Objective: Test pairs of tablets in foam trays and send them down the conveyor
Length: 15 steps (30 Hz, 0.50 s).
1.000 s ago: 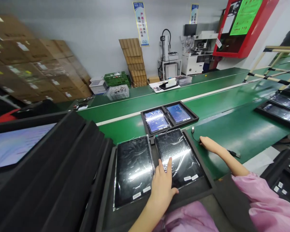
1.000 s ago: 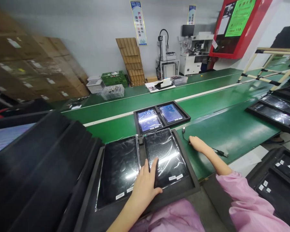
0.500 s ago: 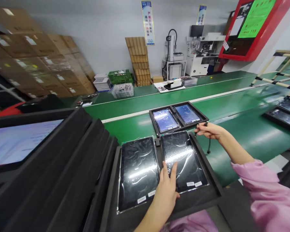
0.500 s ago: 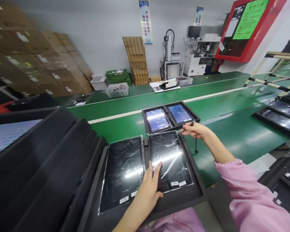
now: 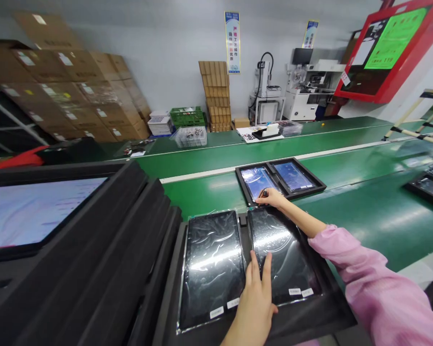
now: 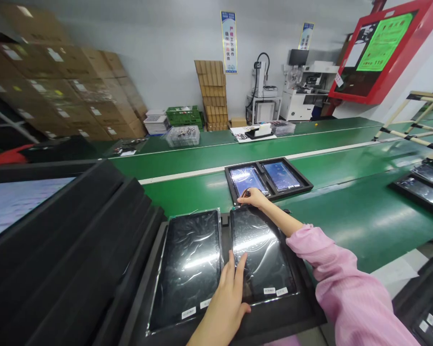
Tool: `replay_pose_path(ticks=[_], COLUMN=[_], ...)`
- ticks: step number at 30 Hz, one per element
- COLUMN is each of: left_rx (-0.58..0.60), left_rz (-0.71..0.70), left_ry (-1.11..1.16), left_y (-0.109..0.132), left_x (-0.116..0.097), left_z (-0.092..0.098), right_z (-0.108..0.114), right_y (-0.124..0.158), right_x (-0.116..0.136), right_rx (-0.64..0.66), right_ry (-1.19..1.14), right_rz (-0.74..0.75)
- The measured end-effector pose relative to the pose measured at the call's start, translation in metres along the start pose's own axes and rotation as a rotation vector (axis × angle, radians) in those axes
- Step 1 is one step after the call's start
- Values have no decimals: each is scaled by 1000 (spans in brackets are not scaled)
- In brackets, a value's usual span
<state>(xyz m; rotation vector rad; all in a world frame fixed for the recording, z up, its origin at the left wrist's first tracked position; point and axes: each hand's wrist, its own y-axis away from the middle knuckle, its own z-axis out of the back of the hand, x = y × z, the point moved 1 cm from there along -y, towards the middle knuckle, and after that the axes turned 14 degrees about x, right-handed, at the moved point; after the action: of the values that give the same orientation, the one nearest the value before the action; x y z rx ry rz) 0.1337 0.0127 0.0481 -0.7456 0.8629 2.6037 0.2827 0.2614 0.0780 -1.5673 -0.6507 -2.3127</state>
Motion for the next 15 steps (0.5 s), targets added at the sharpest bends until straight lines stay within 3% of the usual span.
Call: replay_pose_path(ticks=[4,10,15], left_rx=[57,0,58], left_rz=[2,-11,21], left_ry=[0,11,33], left_y=[4,-2,4], left_x=[-4,2,-8], left_z=[6,-5,9], right_z=[0,6,7], right_y=[-3,-6,-5], right_x=[-2,3,3], right_rx=[12,62,63], right_ry=[23,37,26], right_rz=[-21,-70,-72])
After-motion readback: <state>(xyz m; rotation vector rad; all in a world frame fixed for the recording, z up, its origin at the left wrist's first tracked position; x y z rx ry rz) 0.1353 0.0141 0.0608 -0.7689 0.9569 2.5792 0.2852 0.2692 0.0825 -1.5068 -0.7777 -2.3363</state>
